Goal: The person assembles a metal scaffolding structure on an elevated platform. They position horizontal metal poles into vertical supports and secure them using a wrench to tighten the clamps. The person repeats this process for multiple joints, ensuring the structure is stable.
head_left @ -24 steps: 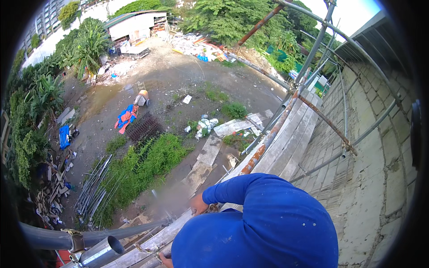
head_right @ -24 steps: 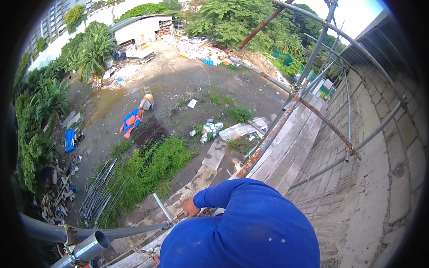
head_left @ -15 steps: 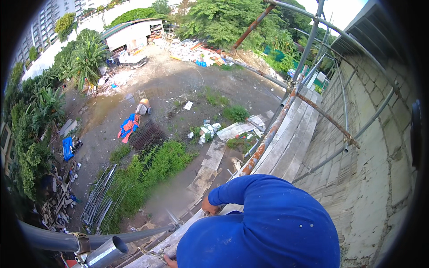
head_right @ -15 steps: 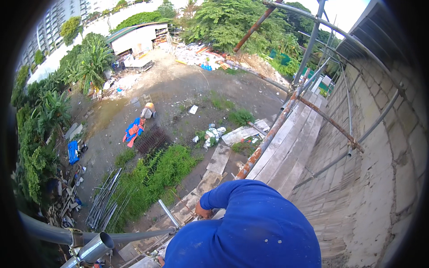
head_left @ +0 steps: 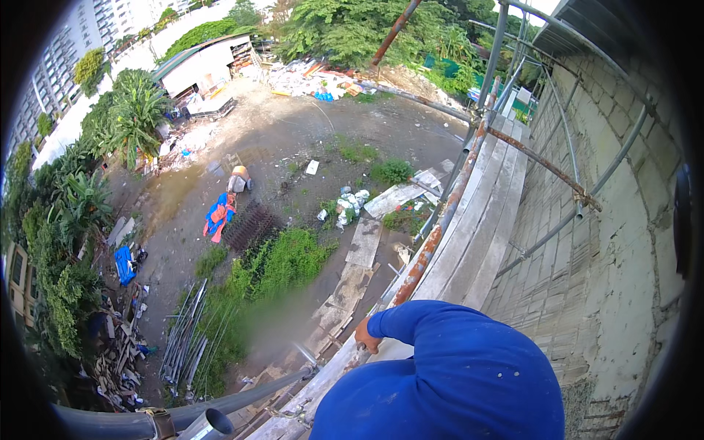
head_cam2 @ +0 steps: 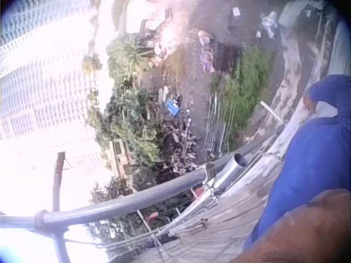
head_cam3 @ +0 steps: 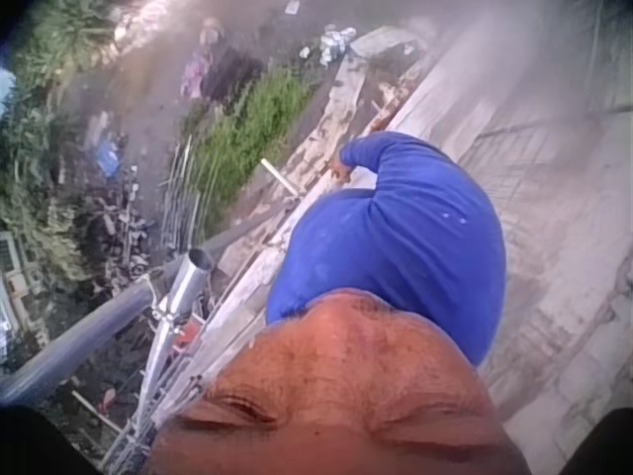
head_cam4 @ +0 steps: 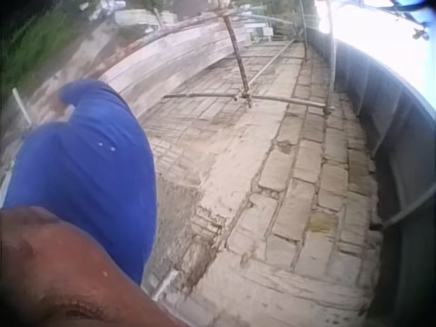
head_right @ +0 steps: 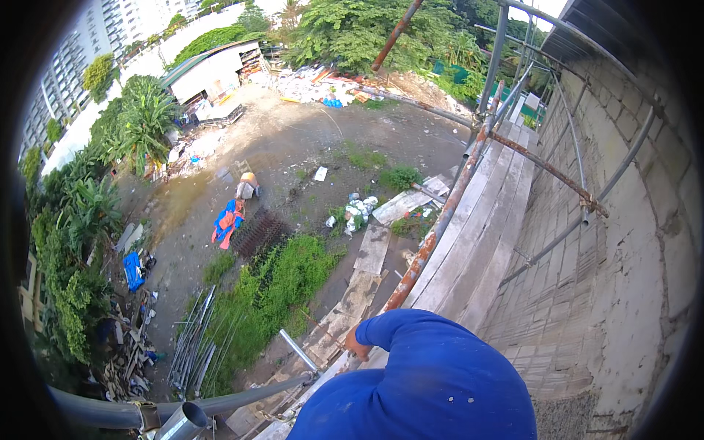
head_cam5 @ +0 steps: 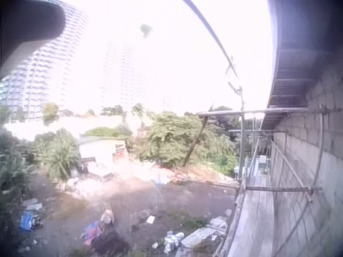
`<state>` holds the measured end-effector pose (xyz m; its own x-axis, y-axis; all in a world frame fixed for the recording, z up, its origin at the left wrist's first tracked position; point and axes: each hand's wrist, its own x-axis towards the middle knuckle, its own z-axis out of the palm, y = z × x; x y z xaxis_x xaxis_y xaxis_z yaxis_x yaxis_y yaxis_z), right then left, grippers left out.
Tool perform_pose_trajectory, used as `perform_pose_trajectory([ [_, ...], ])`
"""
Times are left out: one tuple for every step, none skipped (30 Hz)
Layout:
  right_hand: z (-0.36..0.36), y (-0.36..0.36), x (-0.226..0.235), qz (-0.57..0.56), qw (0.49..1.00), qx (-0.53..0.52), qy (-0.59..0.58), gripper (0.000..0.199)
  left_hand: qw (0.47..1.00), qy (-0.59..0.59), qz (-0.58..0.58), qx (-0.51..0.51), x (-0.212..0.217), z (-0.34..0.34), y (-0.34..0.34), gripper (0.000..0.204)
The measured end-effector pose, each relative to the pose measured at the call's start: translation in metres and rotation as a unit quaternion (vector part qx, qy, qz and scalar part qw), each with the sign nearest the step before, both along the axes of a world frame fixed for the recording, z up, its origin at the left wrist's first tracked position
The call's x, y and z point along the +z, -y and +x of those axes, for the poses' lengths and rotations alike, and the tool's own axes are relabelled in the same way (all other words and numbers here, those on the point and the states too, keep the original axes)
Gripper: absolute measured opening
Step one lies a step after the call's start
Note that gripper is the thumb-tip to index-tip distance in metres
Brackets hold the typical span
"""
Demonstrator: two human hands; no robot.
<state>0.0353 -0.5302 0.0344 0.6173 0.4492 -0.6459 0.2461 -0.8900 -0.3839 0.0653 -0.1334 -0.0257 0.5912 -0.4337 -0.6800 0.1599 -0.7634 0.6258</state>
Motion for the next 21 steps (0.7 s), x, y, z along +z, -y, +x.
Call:
perform_pose_trajectory([
  [-0.005, 0.002, -0.01, -0.002, 1.0, -0.007, 0.001, 0.058, 1.0, -0.004, 0.004, -0.012, -0.003, 0.0, 0.0, 0.062],
  [-0.01, 0.005, -0.019, -0.013, 1.0, -0.012, -0.007, 0.058, 1.0, -0.005, 0.005, -0.024, -0.008, 0.001, 0.001, 0.063],
  [-0.016, 0.006, -0.03, -0.024, 0.999, -0.017, -0.014, 0.059, 0.999, -0.008, 0.008, -0.036, -0.011, 0.0, 0.0, 0.063],
  [-0.02, 0.007, -0.043, -0.035, 0.999, -0.018, -0.018, 0.059, 0.999, -0.008, 0.01, -0.047, -0.014, -0.001, -0.002, 0.064],
  [-0.023, 0.008, -0.057, -0.032, 0.999, -0.025, -0.015, 0.061, 0.998, -0.006, 0.008, -0.058, -0.019, 0.0, -0.005, 0.064],
  [-0.028, 0.01, -0.068, -0.026, 0.999, -0.028, -0.015, 0.061, 0.997, -0.003, 0.003, -0.072, -0.024, 0.0, -0.007, 0.065],
  [-0.03, 0.012, -0.074, -0.019, 0.999, -0.024, -0.018, 0.061, 0.997, -0.003, -0.002, -0.083, -0.032, -0.004, -0.009, 0.065],
  [-0.034, 0.016, -0.08, -0.012, 1.0, -0.019, -0.021, 0.061, 0.995, -0.004, -0.012, -0.102, -0.038, -0.009, -0.012, 0.066],
  [-0.041, 0.018, -0.091, -0.005, 1.0, -0.01, -0.024, 0.06, 0.993, -0.003, -0.021, -0.117, -0.043, -0.013, -0.011, 0.066],
  [-0.041, 0.022, -0.092, 0.005, 1.0, 0.004, -0.026, 0.059, 0.992, -0.004, -0.023, -0.125, -0.046, -0.018, -0.01, 0.066],
  [-0.043, 0.028, -0.088, 0.012, 1.0, -0.004, -0.029, 0.061, 0.991, -0.007, -0.024, -0.131, -0.053, -0.019, -0.001, 0.067],
  [-0.039, 0.029, -0.089, 0.016, 0.999, -0.005, -0.029, 0.061, 0.992, -0.02, -0.02, -0.123, -0.034, -0.014, 0.025, 0.069],
  [-0.039, 0.029, -0.096, 0.022, 0.999, -0.01, -0.029, 0.061, 0.992, -0.034, -0.016, -0.117, -0.012, -0.009, 0.054, 0.071],
  [-0.04, 0.031, -0.097, 0.028, 0.999, -0.015, -0.032, 0.061, 0.986, 0.03, -0.03, -0.16, -0.023, -0.014, 0.065, 0.073],
  [-0.04, 0.033, -0.094, 0.04, 0.999, -0.017, -0.026, 0.06, 0.974, 0.094, -0.041, -0.204, -0.041, -0.016, 0.08, 0.074],
  [-0.038, 0.036, -0.089, 0.051, 0.998, -0.017, -0.029, 0.06, 0.953, 0.155, -0.056, -0.254, -0.055, -0.017, 0.098, 0.076],
  [-0.038, 0.038, -0.083, 0.061, 0.997, -0.016, -0.034, 0.06, 0.955, 0.099, -0.05, -0.275, -0.059, -0.024, 0.121, 0.078],
  [-0.039, 0.039, -0.079, 0.072, 0.997, -0.016, -0.039, 0.06, 0.953, 0.042, -0.045, -0.296, -0.065, -0.028, 0.146, 0.079],
  [-0.039, 0.041, -0.077, 0.085, 0.995, -0.011, -0.046, 0.06, 0.947, -0.013, -0.04, -0.317, -0.067, -0.03, 0.168, 0.081],
  [-0.038, 0.044, -0.075, 0.101, 0.994, -0.008, -0.05, 0.061, 0.948, -0.01, -0.008, -0.317, -0.071, -0.036, 0.183, 0.081],
  [-0.036, 0.046, -0.074, 0.118, 0.992, -0.004, -0.054, 0.061, 0.948, -0.008, 0.026, -0.317, -0.075, -0.042, 0.197, 0.081],
])
